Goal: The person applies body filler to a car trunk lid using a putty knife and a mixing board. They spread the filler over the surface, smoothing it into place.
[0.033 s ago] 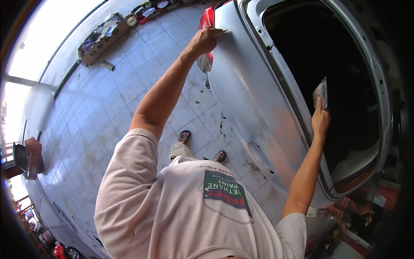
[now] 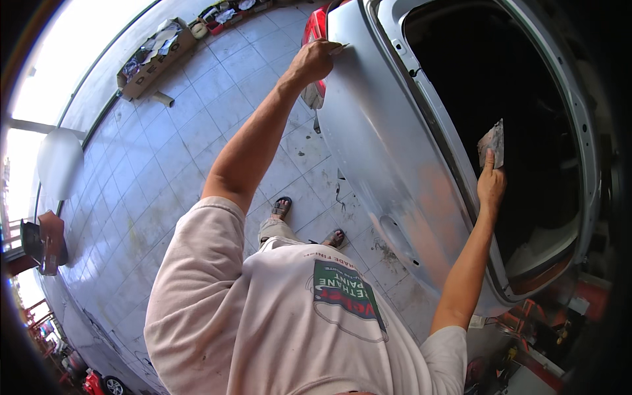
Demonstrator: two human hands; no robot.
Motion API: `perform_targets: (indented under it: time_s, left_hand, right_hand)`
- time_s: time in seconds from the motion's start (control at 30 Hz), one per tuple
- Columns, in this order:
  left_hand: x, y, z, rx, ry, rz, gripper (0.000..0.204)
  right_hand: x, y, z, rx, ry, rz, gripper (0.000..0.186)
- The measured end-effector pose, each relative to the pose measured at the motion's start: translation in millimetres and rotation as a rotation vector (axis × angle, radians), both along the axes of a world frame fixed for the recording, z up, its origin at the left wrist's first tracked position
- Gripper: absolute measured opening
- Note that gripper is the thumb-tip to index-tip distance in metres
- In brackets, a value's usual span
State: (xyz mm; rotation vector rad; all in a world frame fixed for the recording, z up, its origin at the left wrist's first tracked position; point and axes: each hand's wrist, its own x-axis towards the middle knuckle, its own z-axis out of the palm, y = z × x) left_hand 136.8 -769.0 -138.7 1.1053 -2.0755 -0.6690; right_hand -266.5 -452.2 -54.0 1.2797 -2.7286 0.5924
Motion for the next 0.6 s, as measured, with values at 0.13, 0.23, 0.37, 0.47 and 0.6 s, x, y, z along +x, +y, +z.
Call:
perform_targets:
  time_s: [0.13, 0.23, 0.37, 0.47, 0.6]
  left_hand:
    - [-18, 59, -24, -0.175, 0.203, 0.095, 0.044]
    - [-31, 116, -18, -0.190, 0.180, 0.119, 0.043]
    - [1, 100, -13, -0.074, 0.069, -0.155, 0.045]
    - [10, 24, -9, -0.272, 0.143, -0.011, 0.051]
    - [15, -29, 7, -0.190, -0.048, 0.030, 0.049]
  right_hand:
    - [27, -11, 12, 0.003, 0.028, -0.050, 0.086]
    - [23, -9, 9, -0.032, 0.069, -0.025, 0.083]
    - [26, -14, 16, 0.066, 0.073, -0.065, 0.083]
    - [1, -12, 6, 0.078, 0.029, -0.035, 0.084]
    - [7, -19, 8, 0.084, 0.054, 0.006, 0.085]
